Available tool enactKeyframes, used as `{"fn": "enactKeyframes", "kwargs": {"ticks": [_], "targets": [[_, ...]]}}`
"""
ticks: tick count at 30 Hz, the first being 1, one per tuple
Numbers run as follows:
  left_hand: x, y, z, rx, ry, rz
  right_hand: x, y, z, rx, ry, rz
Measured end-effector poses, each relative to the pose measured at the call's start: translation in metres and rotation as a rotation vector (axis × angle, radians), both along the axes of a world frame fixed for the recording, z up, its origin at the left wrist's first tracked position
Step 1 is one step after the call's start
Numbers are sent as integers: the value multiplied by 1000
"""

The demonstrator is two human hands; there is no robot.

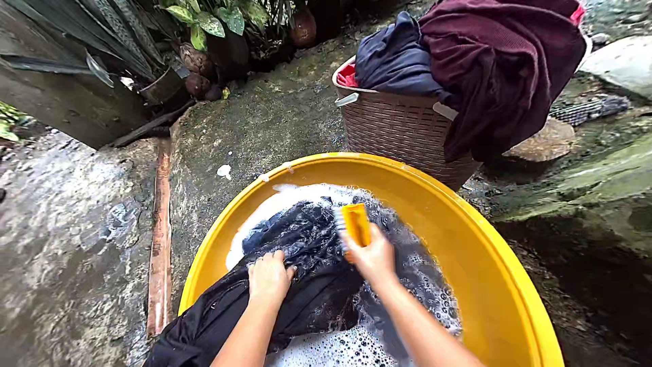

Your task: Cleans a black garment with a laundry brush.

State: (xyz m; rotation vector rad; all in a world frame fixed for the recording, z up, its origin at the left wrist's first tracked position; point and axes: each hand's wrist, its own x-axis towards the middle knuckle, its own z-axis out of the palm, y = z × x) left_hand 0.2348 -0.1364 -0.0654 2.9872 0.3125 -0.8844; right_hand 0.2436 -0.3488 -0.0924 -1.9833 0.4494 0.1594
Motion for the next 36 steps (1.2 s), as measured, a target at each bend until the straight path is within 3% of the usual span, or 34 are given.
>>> {"fn": "enactKeyframes", "kwargs": {"ticks": [4,7,9,15,17,20,22,25,28,33,36], "targets": [[-20,16,3,-172,-299,-190,2,-57,-31,-122,112,-267],[-32,38,27,-446,-254,-3,-6,-66,-51,-135,185,-333],[-40,58,49,-501,-187,95,-13,-62,-59,-142,236,-328],[-101,155,108,-3,-246,6,-26,-63,-71,-248,407,-239],[-119,158,113,120,-268,30,-23,-64,-65,-266,423,-214],[-119,117,86,50,-460,-147,-26,-41,-34,-278,308,-165],[-105,74,57,-91,-403,-262,-31,-11,-10,-243,231,-44],[-84,37,14,-233,-232,-369,-45,49,23,-172,129,302],[-82,38,-19,-233,-152,-342,-49,101,29,-284,206,667],[-86,32,-44,-156,-225,-317,13,126,-11,-426,121,568],[-86,26,-42,-187,-258,-231,-34,109,-8,-416,57,539]]}}
